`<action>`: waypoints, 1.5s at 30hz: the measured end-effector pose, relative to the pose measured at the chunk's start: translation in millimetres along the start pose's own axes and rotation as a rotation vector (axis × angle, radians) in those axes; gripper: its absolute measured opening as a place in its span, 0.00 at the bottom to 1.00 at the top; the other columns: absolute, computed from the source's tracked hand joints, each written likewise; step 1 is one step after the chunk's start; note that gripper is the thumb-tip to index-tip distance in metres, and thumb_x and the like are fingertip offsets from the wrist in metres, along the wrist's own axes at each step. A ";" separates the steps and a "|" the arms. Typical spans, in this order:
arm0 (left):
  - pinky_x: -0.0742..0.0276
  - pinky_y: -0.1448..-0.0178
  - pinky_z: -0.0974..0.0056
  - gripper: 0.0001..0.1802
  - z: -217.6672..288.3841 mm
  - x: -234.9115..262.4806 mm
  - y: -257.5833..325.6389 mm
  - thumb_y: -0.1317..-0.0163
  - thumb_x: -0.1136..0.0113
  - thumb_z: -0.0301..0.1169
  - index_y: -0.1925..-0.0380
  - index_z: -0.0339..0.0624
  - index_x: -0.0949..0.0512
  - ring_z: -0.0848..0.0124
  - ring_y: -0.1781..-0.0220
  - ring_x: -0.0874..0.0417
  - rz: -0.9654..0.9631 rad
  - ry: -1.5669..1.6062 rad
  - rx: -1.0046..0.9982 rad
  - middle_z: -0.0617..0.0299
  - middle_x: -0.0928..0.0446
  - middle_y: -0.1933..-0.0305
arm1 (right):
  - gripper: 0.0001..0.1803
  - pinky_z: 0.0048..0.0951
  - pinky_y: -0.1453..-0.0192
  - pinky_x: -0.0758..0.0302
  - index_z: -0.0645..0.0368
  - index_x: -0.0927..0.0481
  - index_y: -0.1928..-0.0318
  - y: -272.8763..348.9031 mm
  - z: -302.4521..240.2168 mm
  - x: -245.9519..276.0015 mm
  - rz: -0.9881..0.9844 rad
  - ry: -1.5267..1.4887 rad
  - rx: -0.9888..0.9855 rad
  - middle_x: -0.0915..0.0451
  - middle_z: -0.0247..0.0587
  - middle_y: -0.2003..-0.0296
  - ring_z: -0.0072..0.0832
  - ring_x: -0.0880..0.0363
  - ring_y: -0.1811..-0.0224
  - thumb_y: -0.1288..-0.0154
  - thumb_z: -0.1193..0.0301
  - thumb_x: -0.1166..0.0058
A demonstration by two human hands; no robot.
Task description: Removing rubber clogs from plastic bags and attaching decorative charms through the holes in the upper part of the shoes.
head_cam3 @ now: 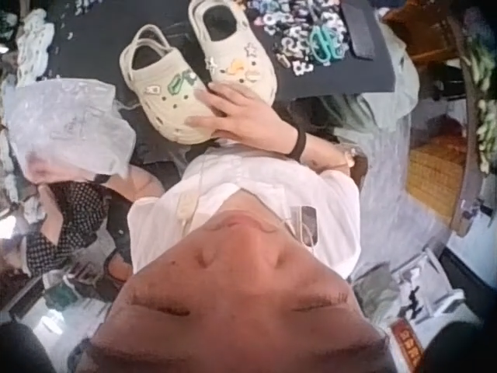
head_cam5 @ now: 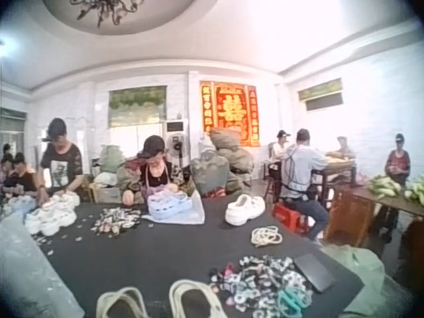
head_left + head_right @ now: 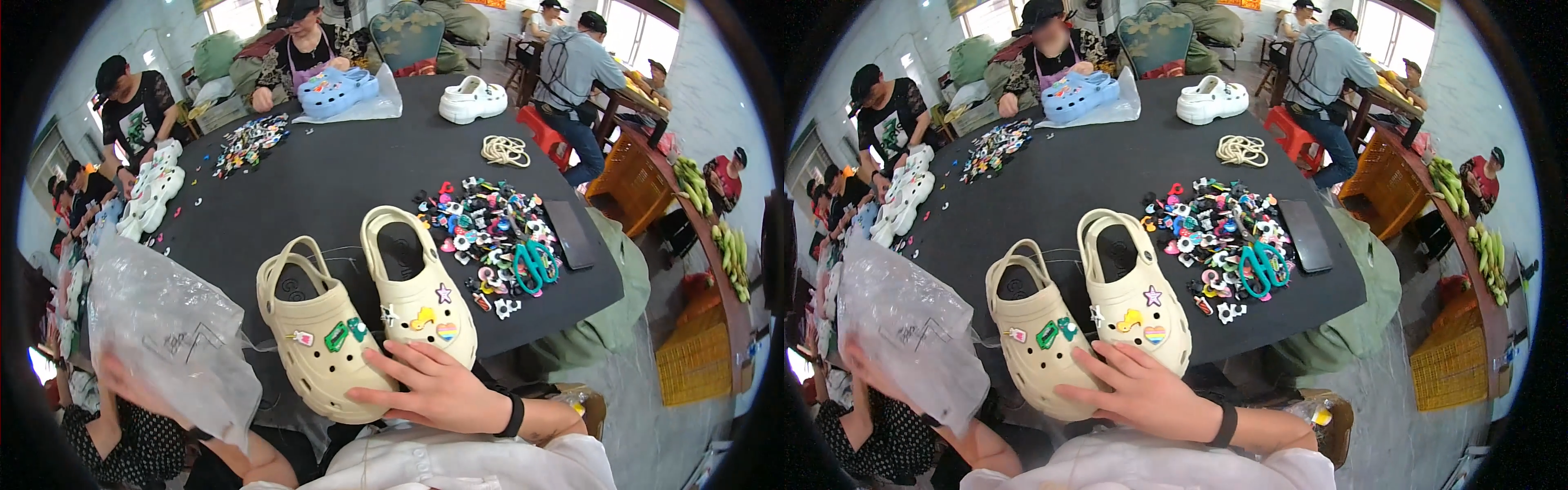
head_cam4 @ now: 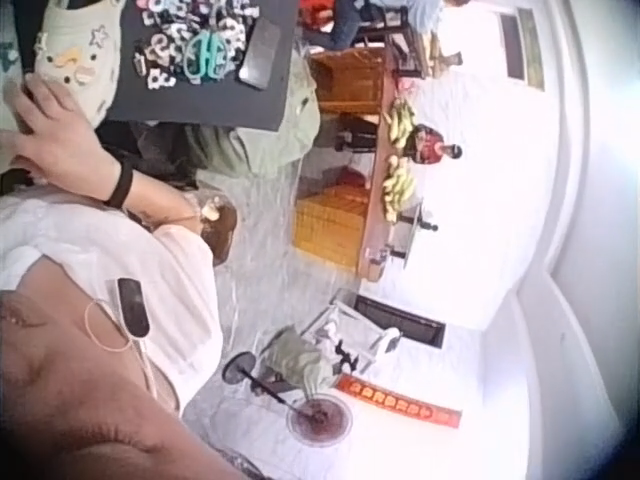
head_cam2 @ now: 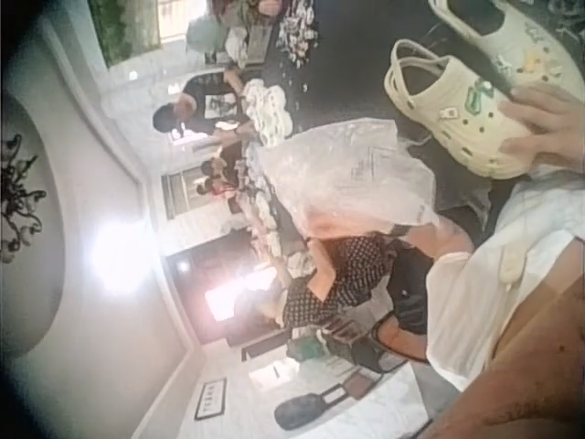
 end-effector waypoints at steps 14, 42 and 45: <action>0.25 0.41 0.61 0.20 14.7 -79.8 -61.3 0.25 0.52 0.39 0.43 0.34 0.29 0.67 0.46 0.21 -0.079 1.445 0.343 0.52 0.23 0.45 | 0.36 0.33 0.42 0.32 0.42 0.21 0.42 0.1 -2.9 -16.4 0.271 0.195 -0.088 0.21 0.39 0.43 0.29 0.20 0.45 0.57 0.59 0.28; 0.35 0.29 0.55 0.24 188.9 49.1 90.7 0.34 0.41 0.24 0.40 0.43 0.34 0.52 0.29 0.33 -1.449 1.852 -0.434 0.41 0.36 0.32 | 0.57 0.45 0.34 0.33 0.56 0.49 0.28 20.1 3.7 21.5 0.212 -0.475 0.093 0.43 0.59 0.31 0.46 0.31 0.35 0.52 0.67 0.23; 0.37 0.28 0.58 0.30 196.0 54.8 84.0 0.34 0.40 0.26 0.34 0.44 0.37 0.55 0.28 0.34 -1.440 1.603 -0.824 0.49 0.36 0.30 | 0.43 0.37 0.41 0.28 0.62 0.35 0.36 50.4 20.7 33.8 0.240 -0.423 -0.018 0.30 0.53 0.42 0.39 0.26 0.40 0.52 0.73 0.28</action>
Point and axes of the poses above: each hand's wrist, its own y-axis away from the middle knuckle, its own x-axis out of the back of the hand, z = x × y, the point moved 2 cm from there along -y, towards the middle knuckle
